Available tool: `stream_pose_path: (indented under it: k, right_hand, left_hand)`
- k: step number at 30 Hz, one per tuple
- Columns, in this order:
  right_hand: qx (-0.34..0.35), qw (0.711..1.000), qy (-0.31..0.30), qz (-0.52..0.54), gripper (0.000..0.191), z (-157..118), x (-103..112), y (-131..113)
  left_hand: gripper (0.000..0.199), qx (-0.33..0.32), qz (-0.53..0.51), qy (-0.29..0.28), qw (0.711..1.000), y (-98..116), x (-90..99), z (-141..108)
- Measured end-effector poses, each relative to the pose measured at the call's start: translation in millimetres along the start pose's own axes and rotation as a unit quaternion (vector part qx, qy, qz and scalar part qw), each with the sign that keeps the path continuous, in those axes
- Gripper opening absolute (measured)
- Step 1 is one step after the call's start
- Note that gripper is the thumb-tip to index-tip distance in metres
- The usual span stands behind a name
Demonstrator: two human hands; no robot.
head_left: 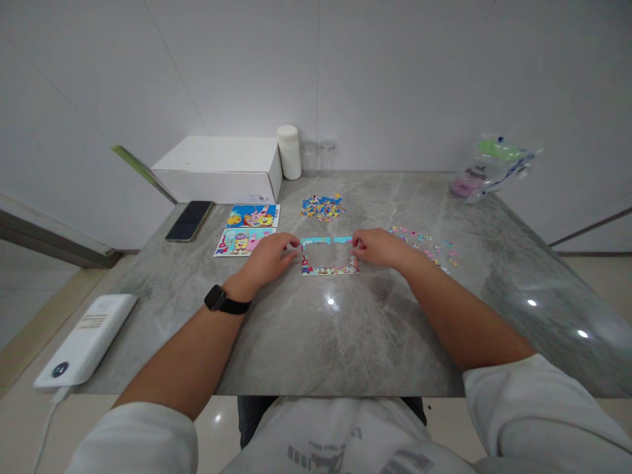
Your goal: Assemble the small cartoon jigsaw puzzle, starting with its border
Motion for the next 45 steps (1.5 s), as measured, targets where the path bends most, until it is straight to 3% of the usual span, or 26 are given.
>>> stream_pose_path:
  k: [5, 13, 30, 45]
  right_hand:
    - [-0.018, 0.998, 0.064, 0.005, 0.028, 11, -3, 9]
    - [0.01, 0.997, 0.076, 0.01, 0.034, 25, -18, 16]
    - [0.025, 0.998, 0.064, 0.006, 0.032, 27, -17, 14]
    - [0.036, 0.995, 0.094, 0.024, 0.027, 32, -23, 15]
  left_hand:
    - [0.031, -0.03, 0.043, 0.005, 0.999, -8, -7.8, 1]
    - [0.046, -0.034, 0.066, -0.015, 0.997, -14, -22.8, 3]
    - [0.035, -0.047, 0.055, -0.016, 0.997, -14, -27.0, 6]
    - [0.032, -0.04, 0.052, -0.009, 0.998, -15, -29.7, 7]
Point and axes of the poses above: each hand's wrist, its own z-axis towards the middle knuckle, its own x-axis out of the back of the hand, y = z × x, the point moved 2 cm from there along z, towards the middle knuckle, and after that the axes turned 9 degrees about -x, right-handed, at the moved point
